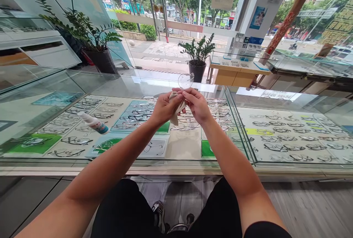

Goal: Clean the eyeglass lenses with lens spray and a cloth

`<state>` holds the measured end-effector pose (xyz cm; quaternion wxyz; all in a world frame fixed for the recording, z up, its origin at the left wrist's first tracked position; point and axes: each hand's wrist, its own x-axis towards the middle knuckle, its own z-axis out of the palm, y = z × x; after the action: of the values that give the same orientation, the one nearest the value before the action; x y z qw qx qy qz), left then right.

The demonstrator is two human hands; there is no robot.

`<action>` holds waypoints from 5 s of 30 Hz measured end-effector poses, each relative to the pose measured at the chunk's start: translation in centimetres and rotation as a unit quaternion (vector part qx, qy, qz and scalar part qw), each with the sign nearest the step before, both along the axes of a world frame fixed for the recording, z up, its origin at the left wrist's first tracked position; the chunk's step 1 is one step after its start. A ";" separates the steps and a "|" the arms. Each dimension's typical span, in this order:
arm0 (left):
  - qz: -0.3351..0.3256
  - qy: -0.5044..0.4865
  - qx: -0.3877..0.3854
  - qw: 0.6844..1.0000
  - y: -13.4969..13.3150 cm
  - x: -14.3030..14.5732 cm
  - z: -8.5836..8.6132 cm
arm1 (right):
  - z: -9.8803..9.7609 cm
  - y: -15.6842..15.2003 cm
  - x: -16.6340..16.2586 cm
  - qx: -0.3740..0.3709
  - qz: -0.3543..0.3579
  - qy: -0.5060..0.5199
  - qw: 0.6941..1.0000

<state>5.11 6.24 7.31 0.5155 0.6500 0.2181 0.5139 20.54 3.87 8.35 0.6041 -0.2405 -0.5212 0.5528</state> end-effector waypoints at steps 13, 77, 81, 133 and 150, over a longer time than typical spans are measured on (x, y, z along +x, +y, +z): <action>-0.092 0.037 0.054 0.994 1.0 -1.0 0.1 | -0.5 0.9 0.8 -0.039 -0.069 -0.003 0.997; 0.068 -0.122 -0.106 0.985 3.6 -1.3 0.0 | 1.0 0.2 2.4 0.050 -0.091 -0.107 0.989; 0.045 -0.106 -0.080 0.990 2.6 -1.2 0.6 | 0.5 0.5 2.0 0.058 -0.066 -0.145 0.986; 0.002 -0.083 -0.031 0.996 1.6 -1.5 1.1 | -0.7 0.6 0.2 0.016 0.024 -0.164 0.986; -0.110 -0.060 -0.057 0.990 2.4 -3.0 1.7 | 0.1 0.8 1.7 0.001 0.005 -0.128 0.992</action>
<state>2.14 8.59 9.01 0.6175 0.6078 0.1425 0.4786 22.20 4.70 8.41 0.5297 -0.3066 -0.5959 0.5199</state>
